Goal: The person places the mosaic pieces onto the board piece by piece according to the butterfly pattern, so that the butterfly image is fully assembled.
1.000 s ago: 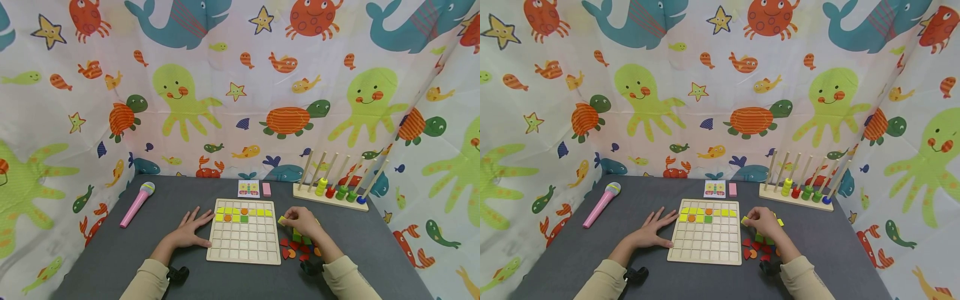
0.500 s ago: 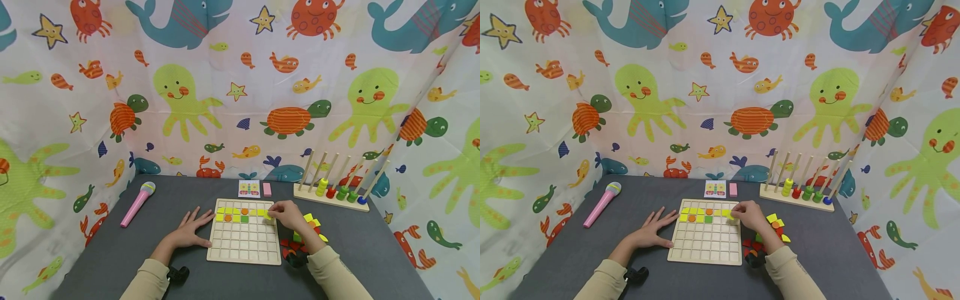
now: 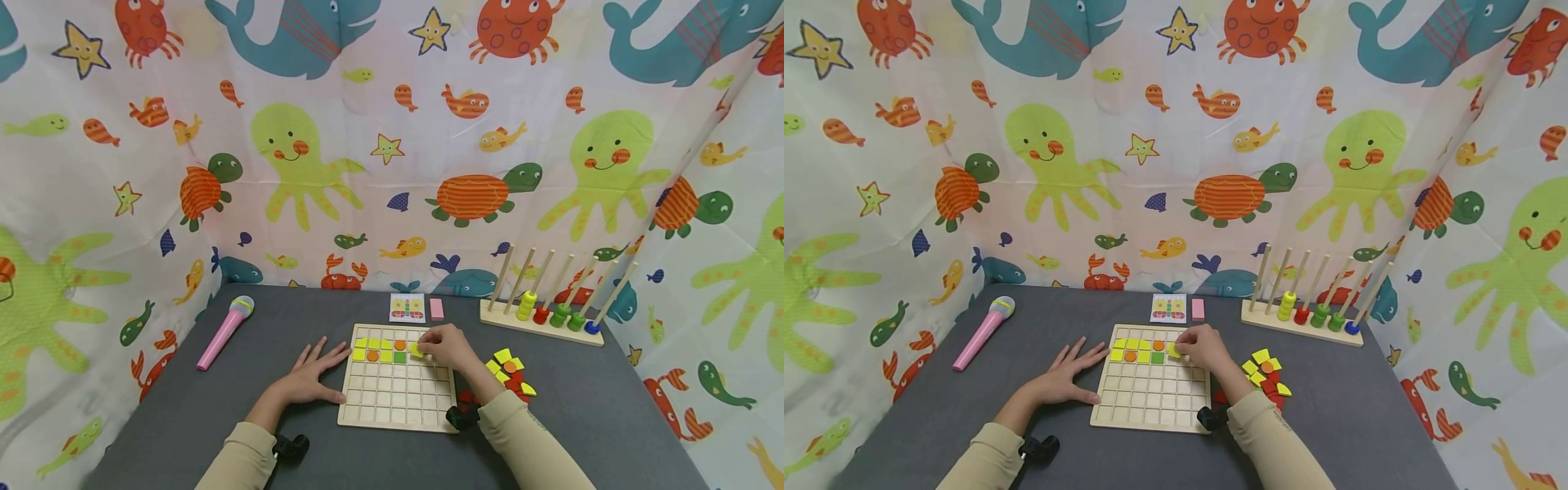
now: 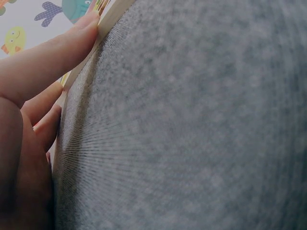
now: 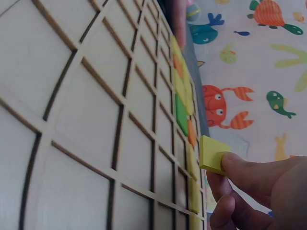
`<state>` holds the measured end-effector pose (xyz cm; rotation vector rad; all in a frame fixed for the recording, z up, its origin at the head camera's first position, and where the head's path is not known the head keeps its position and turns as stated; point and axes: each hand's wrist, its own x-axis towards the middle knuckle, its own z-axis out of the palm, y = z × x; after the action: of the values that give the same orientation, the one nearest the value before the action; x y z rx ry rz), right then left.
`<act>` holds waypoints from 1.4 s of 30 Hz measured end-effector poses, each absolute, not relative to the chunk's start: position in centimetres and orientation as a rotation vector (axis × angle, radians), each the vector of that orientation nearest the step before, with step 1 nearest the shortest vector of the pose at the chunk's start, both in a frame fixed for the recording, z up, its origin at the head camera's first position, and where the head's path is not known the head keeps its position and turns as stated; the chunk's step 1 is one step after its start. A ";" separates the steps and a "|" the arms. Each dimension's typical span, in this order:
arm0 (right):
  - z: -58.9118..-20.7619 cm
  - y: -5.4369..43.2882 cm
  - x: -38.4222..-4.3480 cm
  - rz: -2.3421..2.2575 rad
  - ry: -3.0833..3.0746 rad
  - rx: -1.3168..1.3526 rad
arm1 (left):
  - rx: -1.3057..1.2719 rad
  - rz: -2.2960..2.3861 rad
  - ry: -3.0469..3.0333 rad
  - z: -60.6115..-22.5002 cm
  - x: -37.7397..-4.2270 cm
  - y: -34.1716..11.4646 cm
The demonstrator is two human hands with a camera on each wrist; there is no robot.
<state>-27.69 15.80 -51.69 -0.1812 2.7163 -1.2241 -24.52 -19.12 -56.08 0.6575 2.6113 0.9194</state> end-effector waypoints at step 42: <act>-50.8 17.5 -26.2 -1.116 2.855 -0.200 | 0.649 0.890 2.608 -56.3 -24.7 -19.1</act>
<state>-26.20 17.49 -50.78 -0.1997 2.8546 -1.1156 -24.73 -19.12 -56.28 0.6493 2.6083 0.8898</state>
